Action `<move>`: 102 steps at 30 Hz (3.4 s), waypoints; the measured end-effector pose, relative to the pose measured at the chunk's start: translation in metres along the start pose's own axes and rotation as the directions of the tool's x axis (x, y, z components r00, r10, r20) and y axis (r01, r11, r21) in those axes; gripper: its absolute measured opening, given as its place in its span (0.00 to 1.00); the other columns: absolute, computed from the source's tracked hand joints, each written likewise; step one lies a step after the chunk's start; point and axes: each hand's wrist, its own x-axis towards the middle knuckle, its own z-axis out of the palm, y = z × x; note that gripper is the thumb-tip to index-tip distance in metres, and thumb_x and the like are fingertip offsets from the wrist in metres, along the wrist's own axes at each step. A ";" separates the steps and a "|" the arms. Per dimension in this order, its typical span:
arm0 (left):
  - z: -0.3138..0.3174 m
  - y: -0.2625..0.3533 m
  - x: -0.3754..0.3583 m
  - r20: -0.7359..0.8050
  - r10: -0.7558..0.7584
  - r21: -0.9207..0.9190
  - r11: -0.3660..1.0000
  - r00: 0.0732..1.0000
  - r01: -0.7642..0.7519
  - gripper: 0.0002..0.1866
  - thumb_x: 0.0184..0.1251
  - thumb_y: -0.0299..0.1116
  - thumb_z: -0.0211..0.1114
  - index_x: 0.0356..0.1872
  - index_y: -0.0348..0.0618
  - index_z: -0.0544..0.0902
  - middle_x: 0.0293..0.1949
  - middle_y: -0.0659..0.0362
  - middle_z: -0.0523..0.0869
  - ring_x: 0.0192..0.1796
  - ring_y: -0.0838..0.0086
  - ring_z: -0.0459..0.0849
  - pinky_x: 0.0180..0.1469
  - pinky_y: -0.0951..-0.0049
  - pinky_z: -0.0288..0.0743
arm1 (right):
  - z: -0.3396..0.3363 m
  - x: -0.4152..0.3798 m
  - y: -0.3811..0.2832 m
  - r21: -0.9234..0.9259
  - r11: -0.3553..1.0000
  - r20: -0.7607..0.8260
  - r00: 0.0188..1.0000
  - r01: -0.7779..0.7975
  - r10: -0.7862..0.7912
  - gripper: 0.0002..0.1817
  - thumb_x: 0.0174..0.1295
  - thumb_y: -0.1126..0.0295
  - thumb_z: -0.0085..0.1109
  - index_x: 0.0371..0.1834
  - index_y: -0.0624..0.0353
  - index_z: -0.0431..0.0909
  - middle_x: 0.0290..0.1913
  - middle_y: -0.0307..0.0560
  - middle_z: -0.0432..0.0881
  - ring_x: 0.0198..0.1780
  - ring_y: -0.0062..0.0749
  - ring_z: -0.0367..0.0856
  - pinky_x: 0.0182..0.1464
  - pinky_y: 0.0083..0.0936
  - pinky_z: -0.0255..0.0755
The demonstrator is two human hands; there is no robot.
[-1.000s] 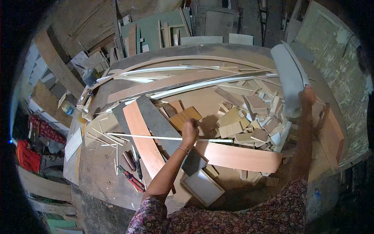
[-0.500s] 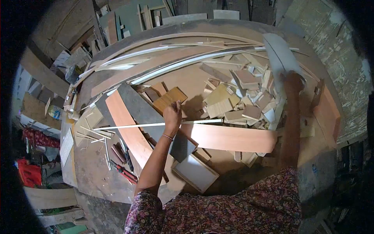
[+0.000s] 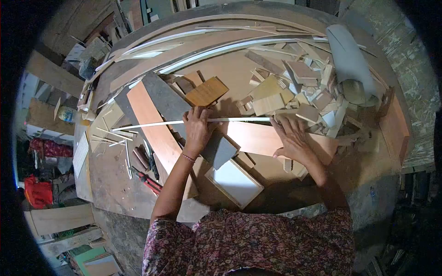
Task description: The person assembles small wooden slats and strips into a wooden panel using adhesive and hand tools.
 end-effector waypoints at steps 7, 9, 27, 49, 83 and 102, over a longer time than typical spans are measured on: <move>0.019 -0.024 -0.014 0.092 0.063 0.145 0.987 0.994 -0.076 0.10 0.52 0.35 0.60 0.34 0.44 0.77 0.37 0.56 0.75 0.46 0.63 0.72 0.56 0.48 0.52 | 0.011 -0.009 -0.016 -0.102 0.988 -0.034 0.992 0.116 -0.120 0.56 0.28 0.59 0.72 0.65 0.57 0.50 0.64 0.53 0.50 0.66 0.46 0.46 0.62 0.52 0.42; 0.023 -0.027 -0.009 0.030 0.036 0.157 0.987 0.999 -0.040 0.08 0.53 0.33 0.59 0.34 0.44 0.77 0.37 0.56 0.76 0.46 0.64 0.73 0.56 0.47 0.51 | 0.025 -0.009 -0.015 -0.119 0.985 -0.080 0.987 0.128 -0.138 0.55 0.29 0.60 0.72 0.65 0.57 0.49 0.64 0.53 0.51 0.66 0.45 0.47 0.61 0.51 0.44; 0.013 -0.023 -0.026 -0.089 -0.122 0.014 0.992 0.989 0.123 0.08 0.56 0.30 0.56 0.36 0.44 0.78 0.37 0.54 0.77 0.43 0.61 0.74 0.55 0.47 0.53 | -0.027 0.020 0.048 0.176 0.966 -0.256 0.939 -0.187 0.228 0.50 0.34 0.62 0.68 0.65 0.59 0.51 0.65 0.59 0.52 0.64 0.52 0.51 0.65 0.39 0.45; -0.006 0.016 -0.109 0.319 -0.721 -0.812 0.127 0.615 0.570 0.21 0.57 0.22 0.57 0.52 0.30 0.65 0.47 0.50 0.75 0.47 0.70 0.75 0.50 0.75 0.69 | 0.043 0.053 -0.122 0.550 0.815 -0.015 0.974 -0.180 0.226 0.22 0.49 0.60 0.62 0.43 0.65 0.73 0.40 0.61 0.77 0.44 0.52 0.75 0.46 0.37 0.68; -0.046 -0.080 -0.108 0.084 -0.861 -0.873 0.178 0.501 0.454 0.06 0.51 0.20 0.56 0.31 0.33 0.77 0.26 0.62 0.78 0.26 0.78 0.73 0.28 0.80 0.67 | -0.009 -0.002 0.062 0.238 0.894 -0.525 0.724 -0.380 0.447 0.14 0.49 0.63 0.62 0.33 0.62 0.78 0.30 0.50 0.78 0.34 0.41 0.76 0.40 0.32 0.67; -0.069 0.019 -0.044 0.040 -0.722 -0.952 0.183 0.690 0.246 0.03 0.56 0.19 0.55 0.32 0.35 0.75 0.29 0.60 0.78 0.30 0.80 0.74 0.34 0.81 0.67 | -0.011 -0.015 0.063 0.648 0.700 -0.441 0.602 -0.300 0.666 0.12 0.47 0.63 0.63 0.28 0.59 0.77 0.30 0.56 0.79 0.35 0.44 0.78 0.38 0.34 0.69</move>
